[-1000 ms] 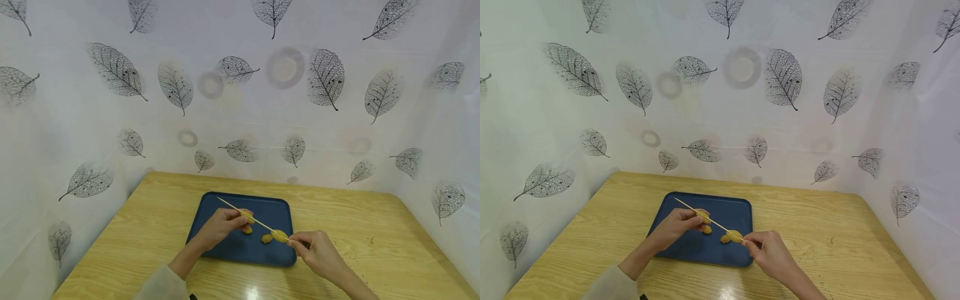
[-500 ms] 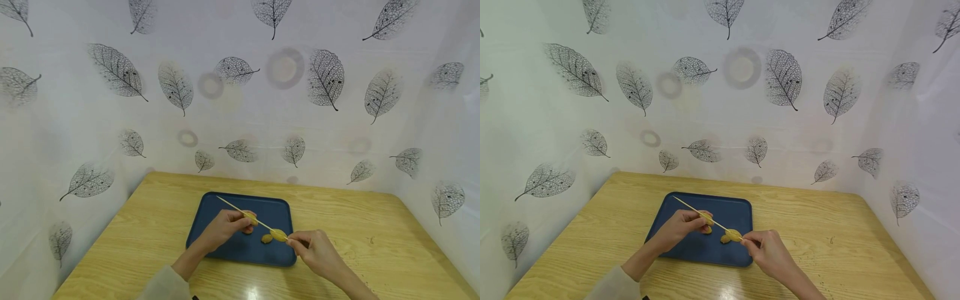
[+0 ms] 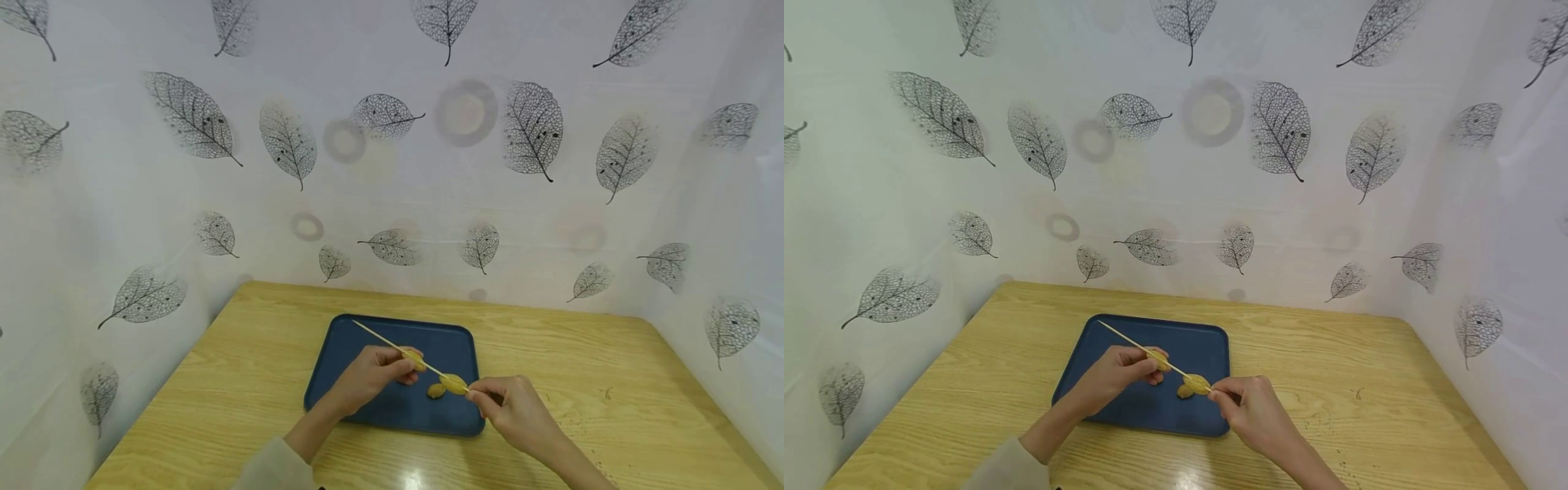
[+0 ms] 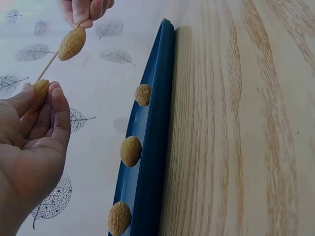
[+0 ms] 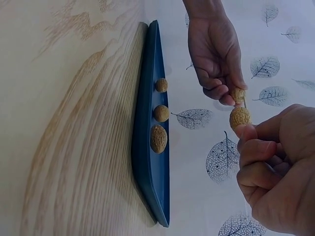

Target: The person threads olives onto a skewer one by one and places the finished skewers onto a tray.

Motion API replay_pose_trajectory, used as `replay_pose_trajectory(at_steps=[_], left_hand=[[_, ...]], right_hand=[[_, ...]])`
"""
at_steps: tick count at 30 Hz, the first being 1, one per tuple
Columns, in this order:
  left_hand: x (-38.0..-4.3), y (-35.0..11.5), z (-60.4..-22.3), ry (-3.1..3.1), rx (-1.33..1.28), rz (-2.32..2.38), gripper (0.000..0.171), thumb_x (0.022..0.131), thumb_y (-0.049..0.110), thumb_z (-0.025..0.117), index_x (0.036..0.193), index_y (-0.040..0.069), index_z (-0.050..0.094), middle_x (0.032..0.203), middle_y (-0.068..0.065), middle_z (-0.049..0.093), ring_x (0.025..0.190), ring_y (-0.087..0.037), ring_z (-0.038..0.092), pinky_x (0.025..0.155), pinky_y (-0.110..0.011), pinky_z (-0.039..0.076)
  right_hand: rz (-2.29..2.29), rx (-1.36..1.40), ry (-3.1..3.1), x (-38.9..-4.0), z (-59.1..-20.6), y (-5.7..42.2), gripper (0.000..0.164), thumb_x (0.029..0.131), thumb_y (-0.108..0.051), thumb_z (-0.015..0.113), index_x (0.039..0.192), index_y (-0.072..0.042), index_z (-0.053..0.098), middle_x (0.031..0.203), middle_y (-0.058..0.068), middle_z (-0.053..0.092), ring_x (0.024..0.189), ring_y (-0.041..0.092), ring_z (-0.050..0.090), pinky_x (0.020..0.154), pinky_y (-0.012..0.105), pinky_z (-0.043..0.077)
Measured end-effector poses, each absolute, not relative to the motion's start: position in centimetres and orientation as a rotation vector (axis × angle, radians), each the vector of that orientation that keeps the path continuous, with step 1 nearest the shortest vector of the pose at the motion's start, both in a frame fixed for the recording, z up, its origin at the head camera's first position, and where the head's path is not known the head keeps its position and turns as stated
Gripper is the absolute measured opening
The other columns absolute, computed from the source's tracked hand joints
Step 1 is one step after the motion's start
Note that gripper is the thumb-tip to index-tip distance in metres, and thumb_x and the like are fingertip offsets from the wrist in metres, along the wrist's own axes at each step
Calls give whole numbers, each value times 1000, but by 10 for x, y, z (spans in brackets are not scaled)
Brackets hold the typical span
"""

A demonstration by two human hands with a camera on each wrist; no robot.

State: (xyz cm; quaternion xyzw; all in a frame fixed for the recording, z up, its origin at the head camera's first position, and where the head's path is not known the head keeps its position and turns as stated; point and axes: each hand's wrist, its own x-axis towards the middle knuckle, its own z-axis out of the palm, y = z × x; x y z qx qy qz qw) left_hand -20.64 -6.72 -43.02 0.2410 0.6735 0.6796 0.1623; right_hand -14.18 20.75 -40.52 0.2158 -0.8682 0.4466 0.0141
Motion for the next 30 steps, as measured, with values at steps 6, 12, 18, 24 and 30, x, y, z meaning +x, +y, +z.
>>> replay_pose_trajectory(at_steps=[6, 12, 18, 24, 30], left_hand=[[-205, -65, -431, 1919, 692, 1937, 31, 106, 16, 62, 122, -9, 71, 113, -19, 72, 94, -13, 70, 95, -57, 54], [-206, -64, -433, 1916, 685, 1933, 29, 106, 14, 61, 120, -8, 72, 115, -30, 69, 94, -13, 70, 96, -59, 53], [-206, -63, -435, 1922, 692, 1925, 28, 106, 15, 61, 119, -8, 72, 111, -24, 71, 94, -14, 70, 96, -58, 54], [-205, -62, -435, 1912, 695, 1932, 29, 106, 14, 62, 121, -8, 72, 113, -26, 71, 94, -14, 70, 95, -58, 53], [-205, -61, -436, 1911, 695, 1930, 28, 106, 15, 62, 119, -7, 73, 109, -21, 73, 94, -14, 70, 96, -59, 53]], right_hand=[[1388, 677, -2701, -142, -405, 207, 12, 99, -8, 69, 94, -3, 79, 63, 0, 62, 46, -1, 40, 40, 20, 36], [1384, 687, -2691, -142, -406, 206, 12, 99, -8, 69, 93, -3, 79, 62, 0, 62, 46, -1, 40, 39, 20, 36], [1380, 689, -2676, -143, -407, 205, 11, 99, -7, 70, 94, -3, 79, 63, -1, 62, 47, -1, 43, 39, 20, 37], [1384, 688, -2679, -143, -407, 204, 11, 98, -6, 70, 95, -3, 79, 63, 0, 63, 47, 0, 43, 39, 20, 38], [1394, 684, -2680, -143, -406, 203, 11, 99, -7, 69, 94, -3, 79, 63, -1, 62, 46, 0, 42, 39, 20, 37]])
